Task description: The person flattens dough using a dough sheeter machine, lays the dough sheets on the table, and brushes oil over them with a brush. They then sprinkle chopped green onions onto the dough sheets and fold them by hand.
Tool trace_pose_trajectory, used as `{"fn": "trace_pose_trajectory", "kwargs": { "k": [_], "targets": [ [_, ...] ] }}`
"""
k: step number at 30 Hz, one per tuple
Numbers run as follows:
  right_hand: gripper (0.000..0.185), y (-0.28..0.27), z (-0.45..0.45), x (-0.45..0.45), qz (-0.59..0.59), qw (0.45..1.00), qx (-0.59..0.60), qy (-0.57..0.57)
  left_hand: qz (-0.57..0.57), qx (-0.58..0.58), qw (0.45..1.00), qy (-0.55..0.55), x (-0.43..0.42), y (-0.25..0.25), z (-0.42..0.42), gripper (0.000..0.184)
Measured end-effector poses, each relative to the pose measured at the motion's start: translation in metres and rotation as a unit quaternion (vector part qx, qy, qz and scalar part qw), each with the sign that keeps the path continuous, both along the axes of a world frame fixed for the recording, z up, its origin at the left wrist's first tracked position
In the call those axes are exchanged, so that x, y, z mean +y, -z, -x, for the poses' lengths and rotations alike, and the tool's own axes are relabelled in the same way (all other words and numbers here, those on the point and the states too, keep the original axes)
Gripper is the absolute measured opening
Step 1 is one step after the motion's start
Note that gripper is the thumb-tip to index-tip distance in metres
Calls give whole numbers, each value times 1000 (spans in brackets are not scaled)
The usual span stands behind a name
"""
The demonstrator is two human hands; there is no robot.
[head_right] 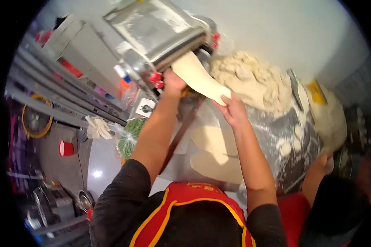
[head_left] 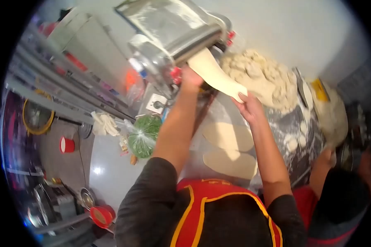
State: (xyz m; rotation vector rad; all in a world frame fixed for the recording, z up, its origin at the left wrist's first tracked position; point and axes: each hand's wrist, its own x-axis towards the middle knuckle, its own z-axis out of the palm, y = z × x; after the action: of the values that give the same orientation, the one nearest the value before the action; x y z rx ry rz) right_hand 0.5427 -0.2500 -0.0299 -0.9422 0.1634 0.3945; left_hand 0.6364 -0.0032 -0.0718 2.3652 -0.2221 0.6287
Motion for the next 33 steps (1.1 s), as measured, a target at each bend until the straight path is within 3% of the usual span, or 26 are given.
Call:
{"fn": "trace_pose_trajectory", "kwargs": {
  "k": [1,2,3,4,5,7,8,9,11,13,14,15,17,20,23,26,29,32,33],
  "targets": [
    [31,0,2,-1,2,1000,10,3,-109,10,993,-43,-1,-6,-1,53],
    [32,1,4,-1,-10,1000,16,10,167,8,981,101,13,15,-18,53],
    [34,6,8,-4,-23,999,23,17,533,85,804,251,2,-1,-11,52],
    [33,12,11,-7,-30,999,31,13,825,106,472,291,-9,-18,-3,51],
    [32,16,11,-9,-38,999,37,5,633,66,720,276,-14,-18,3,51],
    [32,26,13,-16,-41,998,52,-3,776,123,557,270,-9,-15,-1,51],
    [33,32,13,-21,-35,998,59,-2,822,161,365,407,-2,-5,-4,53],
    [34,38,15,-27,-30,997,66,-3,839,166,437,277,-11,-14,2,57],
    [34,45,17,-47,-25,997,67,1,820,223,494,187,-38,-39,25,59],
    [34,51,18,-72,-8,997,79,9,811,258,484,204,-59,-35,39,63],
    [34,51,17,-87,43,996,75,14,762,216,558,247,-70,-9,34,60],
    [34,54,16,-103,95,993,70,19,758,248,581,162,-92,-15,50,51],
    [34,78,6,-143,220,974,55,24,811,308,481,125,-114,25,51,43],
    [36,86,1,-179,338,937,63,60,846,285,443,83,-156,68,68,41],
    [37,134,-11,-197,350,927,104,80,879,273,391,23,-169,111,82,40],
    [36,142,-6,-175,355,922,147,48,868,260,423,-13,-153,152,86,39],
    [32,168,-3,-169,380,917,96,72,841,270,463,-74,-141,139,92,37],
    [30,169,23,-190,500,851,-56,151,793,302,527,-49,-132,144,91,35],
    [31,165,36,-204,543,814,-116,170,755,312,576,-38,-130,138,93,34]
  ]
}}
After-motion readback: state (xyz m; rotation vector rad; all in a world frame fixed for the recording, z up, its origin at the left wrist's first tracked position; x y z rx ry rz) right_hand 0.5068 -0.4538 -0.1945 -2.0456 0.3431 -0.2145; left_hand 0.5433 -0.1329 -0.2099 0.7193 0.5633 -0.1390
